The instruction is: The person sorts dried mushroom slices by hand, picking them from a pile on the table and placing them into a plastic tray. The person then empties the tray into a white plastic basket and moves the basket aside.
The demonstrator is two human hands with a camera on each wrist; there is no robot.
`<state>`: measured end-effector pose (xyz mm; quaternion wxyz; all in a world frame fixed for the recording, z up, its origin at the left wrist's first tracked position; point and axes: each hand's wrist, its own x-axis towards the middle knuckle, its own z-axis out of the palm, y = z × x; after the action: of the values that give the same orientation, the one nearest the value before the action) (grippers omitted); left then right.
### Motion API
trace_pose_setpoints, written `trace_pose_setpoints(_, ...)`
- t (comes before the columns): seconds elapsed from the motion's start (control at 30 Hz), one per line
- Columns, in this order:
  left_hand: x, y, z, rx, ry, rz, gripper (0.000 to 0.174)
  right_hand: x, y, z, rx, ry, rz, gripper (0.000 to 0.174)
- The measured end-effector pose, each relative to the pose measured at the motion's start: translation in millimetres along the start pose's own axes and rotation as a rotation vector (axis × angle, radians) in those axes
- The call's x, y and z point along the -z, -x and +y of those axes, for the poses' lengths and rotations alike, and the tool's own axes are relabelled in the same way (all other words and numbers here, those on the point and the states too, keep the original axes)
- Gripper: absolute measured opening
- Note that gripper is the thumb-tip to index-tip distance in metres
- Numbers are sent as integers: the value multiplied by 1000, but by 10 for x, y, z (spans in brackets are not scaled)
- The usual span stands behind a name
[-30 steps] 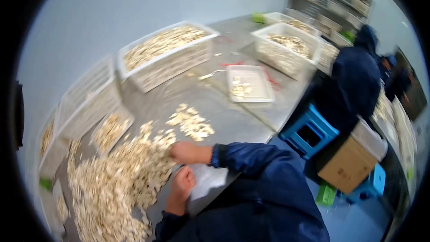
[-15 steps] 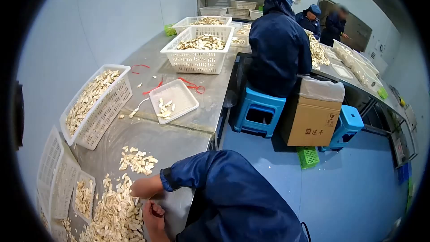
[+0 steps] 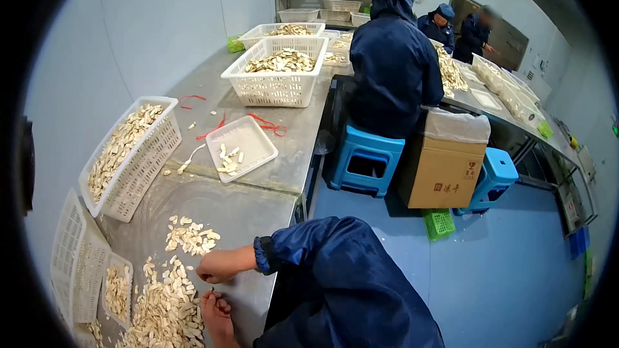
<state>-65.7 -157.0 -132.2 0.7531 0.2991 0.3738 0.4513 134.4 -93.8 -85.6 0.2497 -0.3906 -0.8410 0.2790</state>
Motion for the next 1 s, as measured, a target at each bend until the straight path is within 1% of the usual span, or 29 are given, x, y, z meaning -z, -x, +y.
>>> trace_pose_setpoints(0.1, -170, 56, 60, -13, -73, 29, 15, -100, 2, 40, 48, -83, 26, 13)
trace_pose_setpoints(0.13, -211, 71, 78, -15, -107, 37, 15, -112, 0, 36, 33, -114, 12, 13)
trace_pose_setpoints(0.23, -120, 28, 46, 9, -195, -34, 23, -127, 3, 4, -12, -216, -29, 13)
trace_pose_setpoints(0.3, -90, 14, 33, 5, -191, -28, 20, -121, 10, -32, -37, -289, -56, 14)
trace_pose_setpoints(0.43, 2, -32, 4, -49, -220, -49, 13, -112, 30, -81, -28, -314, -38, 15)
trace_pose_setpoints(0.53, -85, 19, 36, -67, -235, 28, 8, -122, 21, -65, 5, -261, -27, 16)
trace_pose_setpoints(0.63, -12, -28, 34, -114, -261, 164, 8, -112, 28, -48, -1, -237, -54, 16)
trace_pose_setpoints(0.73, 8, -37, 34, -173, -255, 236, 10, -127, 50, -34, -28, -272, -86, 17)
trace_pose_setpoints(0.8, 25, -65, 2, -224, -255, 237, 10, -184, 45, -9, -31, -295, -111, 19)
trace_pose_setpoints(0.83, 23, -56, 16, -253, -256, 252, 11, -234, 52, 58, -25, -297, -72, 21)
trace_pose_setpoints(0.87, -4, -61, -2, -240, -240, 299, 11, -288, 70, 136, -9, -308, -47, 22)
trace_pose_setpoints(0.9, 54, -71, -1, -236, -231, 161, 19, -372, 63, 142, 17, -330, -38, 24)
trace_pose_setpoints(0.93, 104, -82, -30, -217, -212, 129, 18, -354, 83, 64, -21, -360, -46, 26)
trace_pose_setpoints(0.97, 99, -52, -14, -156, -229, 142, 18, -272, 81, 15, -50, -391, -70, 28)
trace_pose_setpoints(1.0, 6, -15, 42, -144, -265, 141, 18, -288, -19, 180, 138, -202, -195, 28)
